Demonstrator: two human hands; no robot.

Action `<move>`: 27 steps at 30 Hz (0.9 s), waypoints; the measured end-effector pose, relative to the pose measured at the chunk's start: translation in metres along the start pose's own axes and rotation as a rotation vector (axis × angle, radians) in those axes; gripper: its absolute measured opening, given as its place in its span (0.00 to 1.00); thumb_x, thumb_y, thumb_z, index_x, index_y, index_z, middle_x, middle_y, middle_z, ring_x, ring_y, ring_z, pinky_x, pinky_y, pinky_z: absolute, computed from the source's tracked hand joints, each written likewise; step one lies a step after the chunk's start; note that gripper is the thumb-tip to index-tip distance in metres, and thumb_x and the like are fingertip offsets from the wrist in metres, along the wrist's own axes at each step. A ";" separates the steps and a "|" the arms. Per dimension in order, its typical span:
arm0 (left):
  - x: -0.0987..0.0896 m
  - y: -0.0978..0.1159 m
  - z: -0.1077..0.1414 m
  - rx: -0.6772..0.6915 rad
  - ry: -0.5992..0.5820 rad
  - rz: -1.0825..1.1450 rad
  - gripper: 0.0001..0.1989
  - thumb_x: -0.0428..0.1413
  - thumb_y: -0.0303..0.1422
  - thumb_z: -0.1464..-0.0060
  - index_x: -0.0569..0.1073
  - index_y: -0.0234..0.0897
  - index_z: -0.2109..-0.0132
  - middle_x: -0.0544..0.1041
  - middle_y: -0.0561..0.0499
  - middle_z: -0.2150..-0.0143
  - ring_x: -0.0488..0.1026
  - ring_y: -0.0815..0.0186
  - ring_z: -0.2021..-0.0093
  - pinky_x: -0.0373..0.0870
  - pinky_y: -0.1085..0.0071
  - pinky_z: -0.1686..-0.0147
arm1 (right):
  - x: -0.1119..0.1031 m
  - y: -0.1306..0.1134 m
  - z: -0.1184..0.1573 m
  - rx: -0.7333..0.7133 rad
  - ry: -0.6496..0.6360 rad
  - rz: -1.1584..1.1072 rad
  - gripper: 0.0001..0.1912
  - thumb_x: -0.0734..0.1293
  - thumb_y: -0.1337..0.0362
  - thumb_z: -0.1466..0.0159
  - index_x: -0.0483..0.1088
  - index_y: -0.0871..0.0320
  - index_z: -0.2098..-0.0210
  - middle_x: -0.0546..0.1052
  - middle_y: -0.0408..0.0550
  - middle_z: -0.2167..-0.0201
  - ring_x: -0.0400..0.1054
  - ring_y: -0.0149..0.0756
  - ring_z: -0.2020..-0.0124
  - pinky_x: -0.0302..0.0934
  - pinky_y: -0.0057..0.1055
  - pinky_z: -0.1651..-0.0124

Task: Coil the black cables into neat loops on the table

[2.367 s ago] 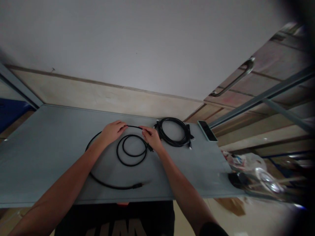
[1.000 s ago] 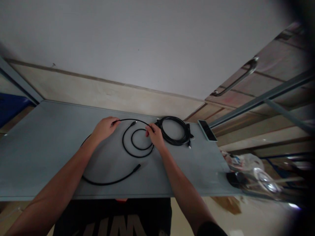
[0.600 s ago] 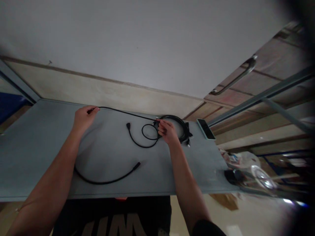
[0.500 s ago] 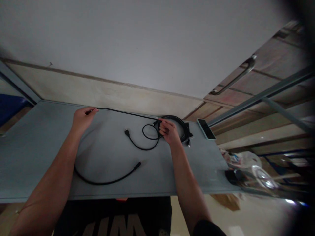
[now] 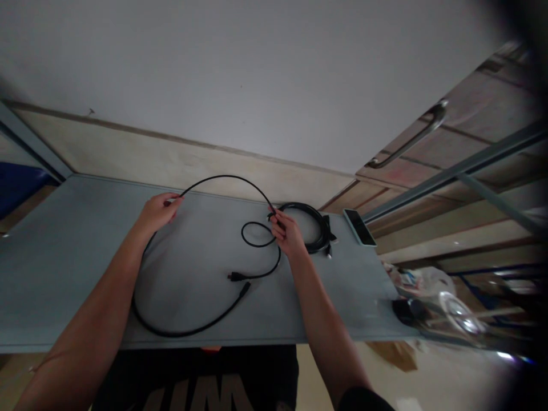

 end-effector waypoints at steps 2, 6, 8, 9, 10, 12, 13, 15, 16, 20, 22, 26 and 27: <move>0.009 0.006 0.003 0.002 -0.080 0.026 0.26 0.49 0.49 0.40 0.73 0.37 0.45 0.78 0.51 0.72 0.73 0.65 0.77 0.69 0.68 0.70 | 0.003 0.008 0.000 0.056 -0.018 0.028 0.16 0.68 0.69 0.41 0.74 0.64 0.54 0.65 0.38 0.76 0.40 0.18 0.85 0.37 0.17 0.87; 0.008 0.030 0.009 0.160 0.008 -0.120 0.27 0.50 0.47 0.40 0.71 0.37 0.40 0.80 0.44 0.56 0.77 0.60 0.65 0.72 0.64 0.58 | 0.016 0.020 0.005 0.136 -0.092 0.050 0.17 0.69 0.68 0.41 0.74 0.65 0.52 0.64 0.37 0.76 0.38 0.17 0.84 0.37 0.18 0.87; 0.010 0.044 0.013 0.253 0.044 -0.164 0.28 0.50 0.46 0.39 0.69 0.34 0.39 0.78 0.41 0.49 0.77 0.58 0.59 0.72 0.62 0.54 | 0.023 0.025 0.008 0.173 -0.125 0.067 0.18 0.70 0.67 0.41 0.75 0.65 0.52 0.63 0.37 0.76 0.38 0.17 0.84 0.36 0.18 0.86; 0.010 0.051 0.015 0.298 0.062 -0.175 0.28 0.50 0.46 0.39 0.68 0.33 0.37 0.76 0.39 0.46 0.76 0.57 0.55 0.71 0.61 0.51 | 0.026 0.028 0.010 0.197 -0.141 0.084 0.18 0.70 0.67 0.41 0.75 0.65 0.52 0.62 0.36 0.77 0.38 0.18 0.84 0.36 0.19 0.86; 0.010 0.058 0.018 0.341 0.089 -0.187 0.29 0.50 0.45 0.38 0.66 0.33 0.36 0.74 0.37 0.42 0.75 0.56 0.51 0.70 0.60 0.48 | 0.029 0.032 0.012 0.227 -0.161 0.107 0.18 0.70 0.66 0.41 0.75 0.64 0.51 0.62 0.36 0.77 0.38 0.18 0.84 0.35 0.19 0.86; 0.008 0.071 0.025 0.417 0.159 -0.230 0.31 0.51 0.45 0.38 0.61 0.34 0.33 0.68 0.36 0.36 0.69 0.53 0.40 0.63 0.56 0.41 | 0.035 0.039 0.017 0.288 -0.210 0.161 0.18 0.70 0.65 0.40 0.74 0.64 0.51 0.61 0.36 0.77 0.38 0.18 0.84 0.33 0.20 0.86; 0.007 0.077 0.028 0.448 0.188 -0.256 0.32 0.52 0.45 0.38 0.60 0.35 0.32 0.66 0.37 0.34 0.64 0.51 0.36 0.60 0.54 0.38 | 0.038 0.042 0.019 0.312 -0.235 0.182 0.18 0.70 0.64 0.40 0.74 0.63 0.51 0.61 0.35 0.77 0.38 0.18 0.84 0.33 0.21 0.85; 0.011 0.088 0.036 0.497 0.202 -0.304 0.31 0.52 0.44 0.38 0.59 0.38 0.32 0.63 0.38 0.32 0.58 0.50 0.32 0.53 0.50 0.35 | 0.043 0.046 0.023 0.345 -0.283 0.204 0.18 0.70 0.63 0.40 0.74 0.62 0.51 0.61 0.35 0.77 0.38 0.18 0.84 0.32 0.21 0.85; 0.016 0.093 0.039 0.519 0.183 -0.321 0.30 0.52 0.44 0.38 0.60 0.40 0.32 0.64 0.39 0.32 0.58 0.50 0.32 0.51 0.49 0.35 | 0.046 0.048 0.025 0.357 -0.304 0.206 0.18 0.70 0.63 0.39 0.74 0.61 0.50 0.61 0.35 0.77 0.38 0.18 0.84 0.32 0.21 0.85; 0.052 0.116 0.055 0.672 0.003 -0.316 0.24 0.50 0.44 0.36 0.67 0.41 0.36 0.73 0.41 0.39 0.65 0.53 0.37 0.54 0.51 0.37 | 0.061 0.059 0.033 0.396 -0.368 0.212 0.18 0.70 0.61 0.39 0.73 0.60 0.51 0.64 0.36 0.77 0.40 0.18 0.85 0.34 0.21 0.84; 0.069 0.127 0.064 0.767 -0.070 -0.302 0.20 0.51 0.44 0.36 0.74 0.42 0.43 0.77 0.43 0.45 0.70 0.55 0.44 0.57 0.52 0.40 | 0.067 0.063 0.036 0.407 -0.395 0.212 0.18 0.71 0.60 0.40 0.73 0.59 0.51 0.65 0.36 0.77 0.41 0.18 0.85 0.35 0.21 0.84; 0.080 0.128 0.063 0.799 -0.134 -0.304 0.17 0.49 0.41 0.35 0.80 0.42 0.51 0.79 0.46 0.59 0.75 0.59 0.58 0.66 0.59 0.52 | 0.070 0.058 0.035 0.361 -0.399 0.181 0.20 0.72 0.60 0.41 0.74 0.59 0.50 0.64 0.36 0.77 0.41 0.19 0.84 0.35 0.20 0.83; 0.076 0.124 0.059 0.770 -0.121 -0.302 0.17 0.49 0.41 0.34 0.80 0.42 0.52 0.80 0.46 0.61 0.75 0.59 0.59 0.66 0.60 0.54 | 0.067 0.053 0.032 0.331 -0.376 0.161 0.20 0.72 0.61 0.41 0.74 0.59 0.50 0.64 0.37 0.76 0.42 0.19 0.83 0.36 0.20 0.82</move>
Point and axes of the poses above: each hand's wrist, its own z-axis away from the middle knuckle, its own x-axis out of the palm, y = z × x, the point moved 9 cm from there along -z, towards the middle knuckle
